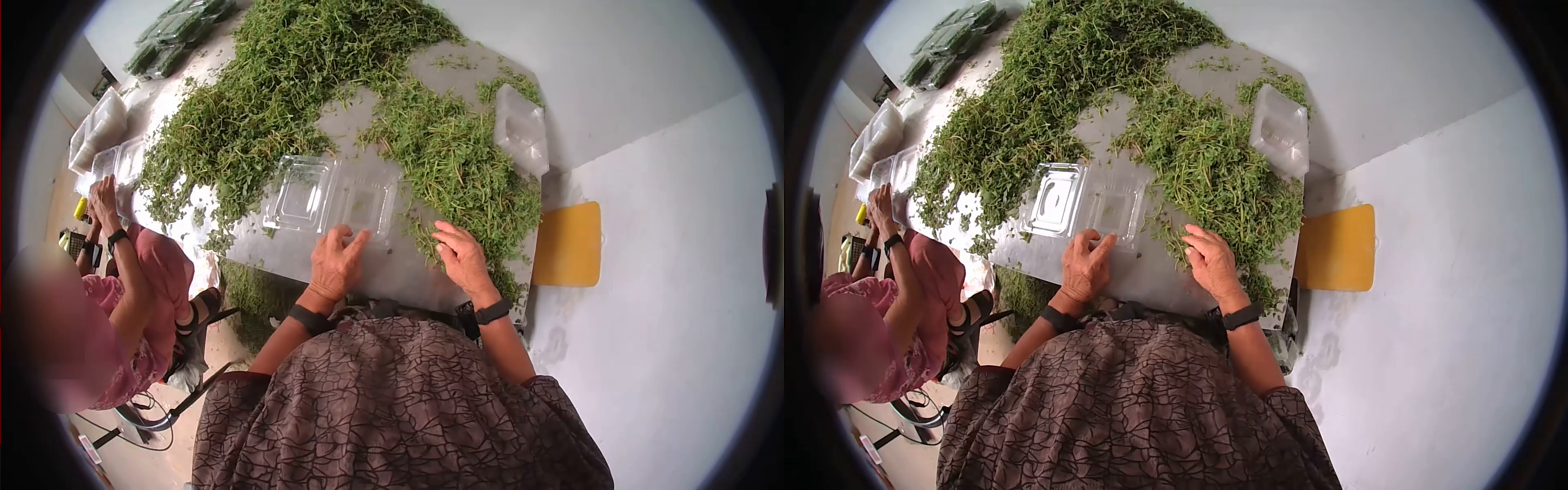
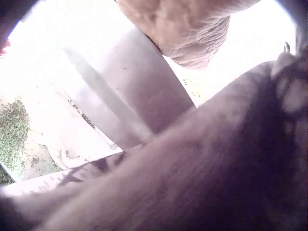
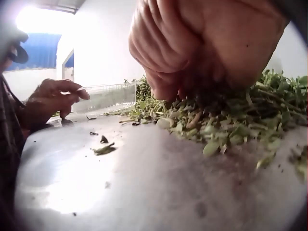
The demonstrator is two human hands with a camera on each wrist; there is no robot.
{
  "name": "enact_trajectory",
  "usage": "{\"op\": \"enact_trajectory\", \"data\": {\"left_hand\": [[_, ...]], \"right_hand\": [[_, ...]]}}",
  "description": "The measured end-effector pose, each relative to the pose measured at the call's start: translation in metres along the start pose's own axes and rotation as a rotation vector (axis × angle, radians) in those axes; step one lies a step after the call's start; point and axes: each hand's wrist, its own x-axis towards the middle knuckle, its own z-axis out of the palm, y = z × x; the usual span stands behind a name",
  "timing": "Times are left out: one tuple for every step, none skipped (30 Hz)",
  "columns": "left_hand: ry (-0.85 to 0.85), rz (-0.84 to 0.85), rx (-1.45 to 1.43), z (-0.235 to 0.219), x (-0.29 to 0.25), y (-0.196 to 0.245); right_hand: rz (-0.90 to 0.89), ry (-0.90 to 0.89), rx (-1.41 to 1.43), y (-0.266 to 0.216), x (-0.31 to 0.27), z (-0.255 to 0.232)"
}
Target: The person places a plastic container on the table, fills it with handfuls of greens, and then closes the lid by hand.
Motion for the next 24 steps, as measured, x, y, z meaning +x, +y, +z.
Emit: {"op": "enact_trajectory", "data": {"left_hand": [[-0.005, -0.014, -0.008, 0.001, 0.000, 0.000], [-0.009, -0.030, -0.017, 0.002, 0.000, 0.000], [0.001, -0.034, -0.011, 0.002, 0.001, 0.000], [0.005, -0.026, -0.004, 0.001, 0.001, 0.001], [0.006, -0.019, 0.003, 0.001, 0.001, 0.001], [0.011, -0.025, 0.007, 0.001, 0.000, 0.001], [0.004, -0.020, 0.015, 0.002, -0.001, 0.001], [-0.001, -0.015, 0.025, 0.002, -0.001, 0.000], [0.004, -0.020, 0.031, 0.002, -0.002, -0.001], [0.001, -0.010, 0.027, 0.003, -0.003, -0.002], [-0.002, 0.000, 0.022, 0.004, -0.003, -0.003], [0.003, -0.006, 0.028, 0.005, -0.003, -0.004], [0.011, 0.008, 0.016, 0.005, -0.004, -0.004], [0.019, 0.022, 0.005, 0.005, -0.004, -0.005], [0.024, 0.016, 0.011, 0.005, -0.004, -0.005], [0.016, 0.016, 0.000, 0.005, -0.004, -0.006], [0.005, 0.017, -0.014, 0.006, -0.004, -0.005], [0.007, 0.014, -0.014, 0.005, -0.004, -0.005], [0.004, 0.019, -0.017, 0.005, -0.004, -0.005], [0.002, 0.021, -0.018, 0.005, -0.004, -0.005], [0.003, 0.013, -0.018, 0.004, -0.004, -0.005], [-0.005, 0.006, -0.034, 0.004, -0.005, -0.005], [-0.014, 0.002, -0.054, 0.005, -0.005, -0.005], [-0.015, 0.002, -0.062, 0.005, -0.004, -0.004]], "right_hand": [[0.117, -0.062, 0.064, -0.004, 0.002, -0.006], [0.233, -0.125, 0.127, -0.009, 0.006, -0.012], [0.222, -0.129, 0.125, -0.010, 0.011, -0.017], [0.097, 0.006, -0.026, -0.009, 0.019, -0.021], [-0.026, 0.141, -0.176, -0.010, 0.028, -0.027], [-0.050, 0.217, -0.248, -0.015, 0.040, -0.036], [-0.073, 0.294, -0.320, -0.021, 0.054, -0.047], [-0.081, 0.290, -0.318, -0.024, 0.066, -0.054], [-0.058, 0.329, -0.401, -0.027, 0.077, -0.061], [-0.037, 0.371, -0.484, -0.028, 0.089, -0.064], [-0.047, 0.370, -0.481, -0.024, 0.101, -0.063], [-0.001, 0.344, -0.495, -0.018, 0.111, -0.059], [0.046, 0.317, -0.510, -0.015, 0.117, -0.056], [0.038, 0.313, -0.508, -0.011, 0.121, -0.052], [0.131, 0.230, -0.525, -0.012, 0.126, -0.047], [0.224, 0.146, -0.543, -0.011, 0.129, -0.043], [0.131, 0.235, -0.655, 0.002, 0.128, -0.033], [0.129, 0.232, -0.656, 0.005, 0.127, -0.031], [0.091, 0.283, -0.662, 0.008, 0.126, -0.032], [0.051, 0.332, -0.667, 0.011, 0.126, -0.033], [-0.049, 0.449, -0.655, 0.007, 0.126, -0.038], [-0.050, 0.443, -0.658, 0.004, 0.125, -0.043], [-0.001, 0.487, -0.543, 0.001, 0.124, -0.051], [0.048, 0.532, -0.430, -0.004, 0.122, -0.058]]}}
